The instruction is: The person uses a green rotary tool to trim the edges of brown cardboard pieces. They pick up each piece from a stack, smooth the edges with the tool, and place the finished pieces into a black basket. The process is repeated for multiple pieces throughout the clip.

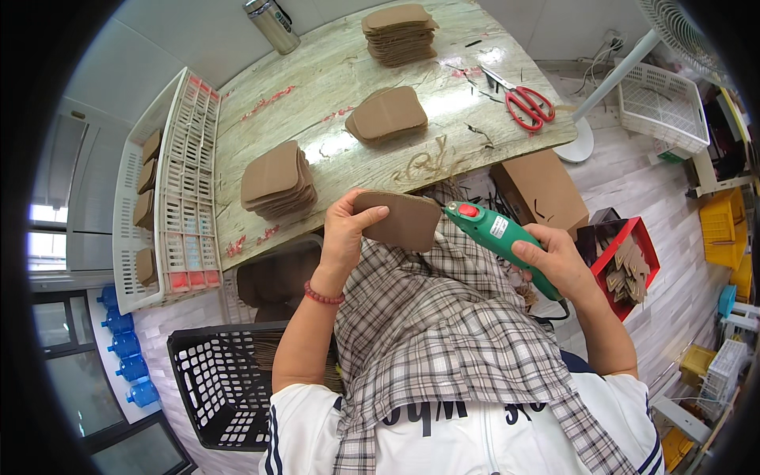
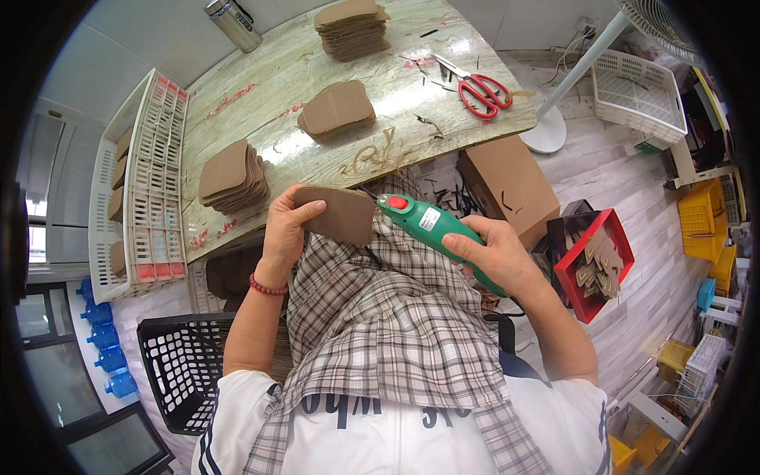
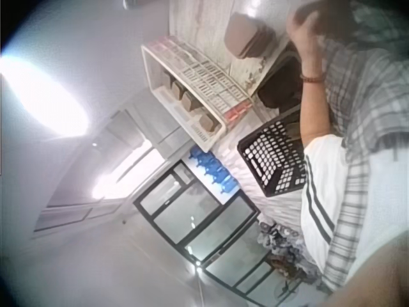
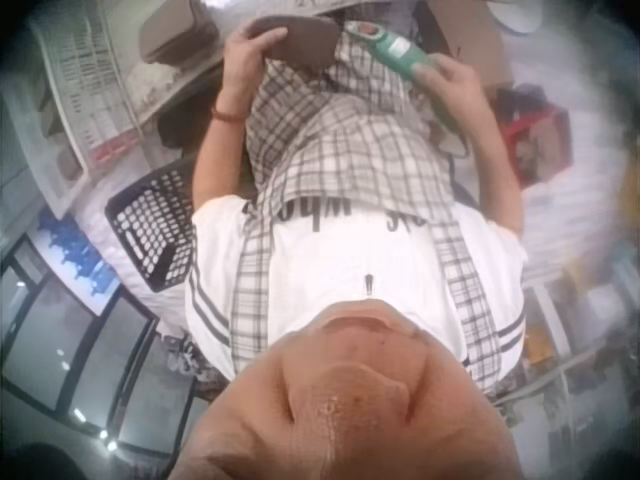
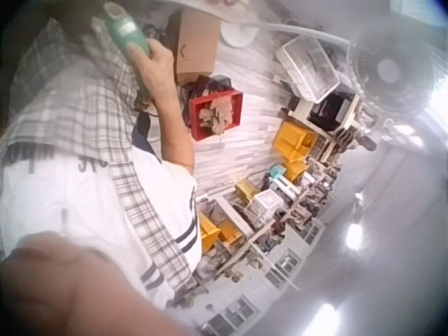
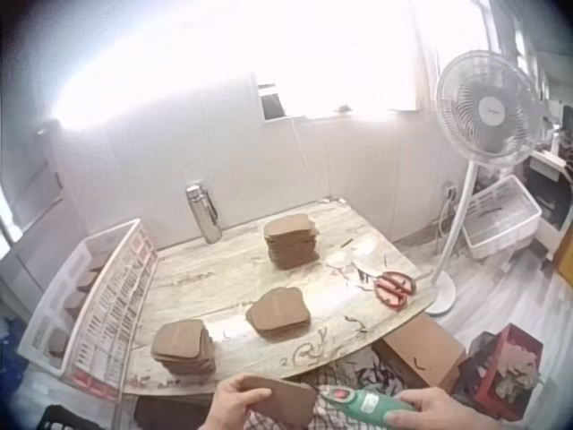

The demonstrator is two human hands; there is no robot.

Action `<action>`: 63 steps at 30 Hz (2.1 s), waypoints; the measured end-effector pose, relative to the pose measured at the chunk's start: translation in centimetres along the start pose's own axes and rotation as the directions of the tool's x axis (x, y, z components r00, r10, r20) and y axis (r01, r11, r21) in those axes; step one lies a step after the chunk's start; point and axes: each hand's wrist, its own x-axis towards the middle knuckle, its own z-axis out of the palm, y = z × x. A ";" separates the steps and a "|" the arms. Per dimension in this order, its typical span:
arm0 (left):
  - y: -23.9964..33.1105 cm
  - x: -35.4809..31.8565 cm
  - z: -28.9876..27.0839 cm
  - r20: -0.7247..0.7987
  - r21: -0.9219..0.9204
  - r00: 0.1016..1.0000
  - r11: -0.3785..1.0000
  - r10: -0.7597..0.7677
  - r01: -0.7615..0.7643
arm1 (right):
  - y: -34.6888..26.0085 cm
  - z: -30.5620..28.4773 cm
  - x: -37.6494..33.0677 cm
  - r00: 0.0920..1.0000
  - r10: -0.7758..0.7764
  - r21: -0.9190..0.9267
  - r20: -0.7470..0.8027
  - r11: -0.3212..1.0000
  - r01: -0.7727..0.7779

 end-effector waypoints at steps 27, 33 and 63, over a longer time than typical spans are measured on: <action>1.2 0.2 1.6 0.254 0.343 0.880 0.888 -0.401 0.305 | -0.8 1.2 1.1 0.996 -0.014 -0.103 0.084 0.994 0.022; 1.4 -0.4 3.0 0.282 0.260 0.888 0.920 -0.363 0.294 | -1.1 2.3 2.6 0.989 -0.088 -0.088 0.117 0.991 0.099; 0.8 -1.8 -0.6 0.053 0.145 0.997 0.988 -0.060 0.052 | -0.3 2.0 0.2 0.999 -0.042 -0.146 -0.020 0.988 0.039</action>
